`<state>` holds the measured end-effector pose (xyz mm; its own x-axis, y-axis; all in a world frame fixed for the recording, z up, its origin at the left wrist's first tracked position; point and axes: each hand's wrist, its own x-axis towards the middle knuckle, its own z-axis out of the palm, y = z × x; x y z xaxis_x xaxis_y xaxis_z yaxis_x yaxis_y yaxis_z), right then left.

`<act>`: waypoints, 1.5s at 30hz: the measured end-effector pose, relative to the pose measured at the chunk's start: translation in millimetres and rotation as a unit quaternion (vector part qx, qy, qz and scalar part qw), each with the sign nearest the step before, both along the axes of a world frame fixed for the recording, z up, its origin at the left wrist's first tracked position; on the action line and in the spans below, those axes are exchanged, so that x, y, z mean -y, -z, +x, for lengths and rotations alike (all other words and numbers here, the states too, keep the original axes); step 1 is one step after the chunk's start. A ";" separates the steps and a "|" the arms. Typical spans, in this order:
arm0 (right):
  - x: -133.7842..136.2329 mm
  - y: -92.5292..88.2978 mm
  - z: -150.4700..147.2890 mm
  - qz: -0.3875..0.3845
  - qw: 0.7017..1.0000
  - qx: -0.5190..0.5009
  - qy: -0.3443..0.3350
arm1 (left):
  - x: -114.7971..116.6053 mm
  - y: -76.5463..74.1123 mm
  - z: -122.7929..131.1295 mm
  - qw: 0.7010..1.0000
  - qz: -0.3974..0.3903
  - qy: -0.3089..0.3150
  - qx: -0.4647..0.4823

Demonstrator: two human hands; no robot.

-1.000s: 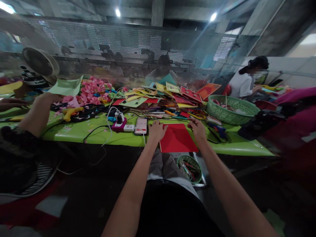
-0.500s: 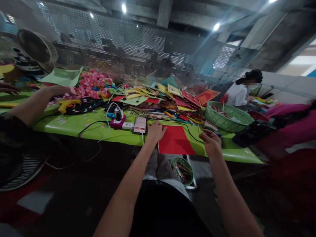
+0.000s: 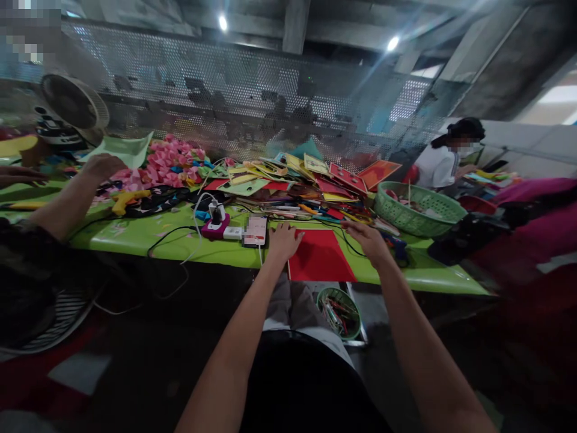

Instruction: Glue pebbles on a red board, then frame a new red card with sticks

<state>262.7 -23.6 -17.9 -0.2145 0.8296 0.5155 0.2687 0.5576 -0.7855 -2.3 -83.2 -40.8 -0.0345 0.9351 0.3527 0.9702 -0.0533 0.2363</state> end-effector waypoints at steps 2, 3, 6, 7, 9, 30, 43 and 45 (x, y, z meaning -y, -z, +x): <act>-16.4 12.0 -19.5 0.013 0.996 0.085 0.016 | 0.8 -0.2 0.3 1.000 0.003 -0.002 -0.003; -21.6 18.4 -26.8 0.020 0.992 0.124 0.026 | 1.2 -0.2 0.4 1.000 0.004 -0.003 -0.004; -25.6 36.1 -39.3 0.038 0.972 0.225 0.061 | 1.7 0.0 0.5 1.000 0.002 -0.003 -0.008; -24.2 40.6 -40.9 0.043 0.964 0.253 0.073 | 1.6 0.1 0.5 1.000 -0.001 -0.003 -0.009; -20.0 46.4 -42.2 0.053 0.947 0.303 0.093 | 0.7 0.3 0.4 1.000 -0.006 -0.003 -0.009; -9.6 44.2 -45.3 0.108 0.883 0.429 0.154 | 3.3 -1.2 2.2 1.000 0.006 -0.007 -0.005; 18.3 33.0 -29.8 0.178 0.939 0.274 0.105 | 2.1 -0.8 -0.3 1.000 0.001 -0.018 -0.013; 45.7 34.0 -29.7 0.183 0.942 0.273 0.069 | 2.1 -0.9 -0.2 1.000 0.000 -0.020 -0.014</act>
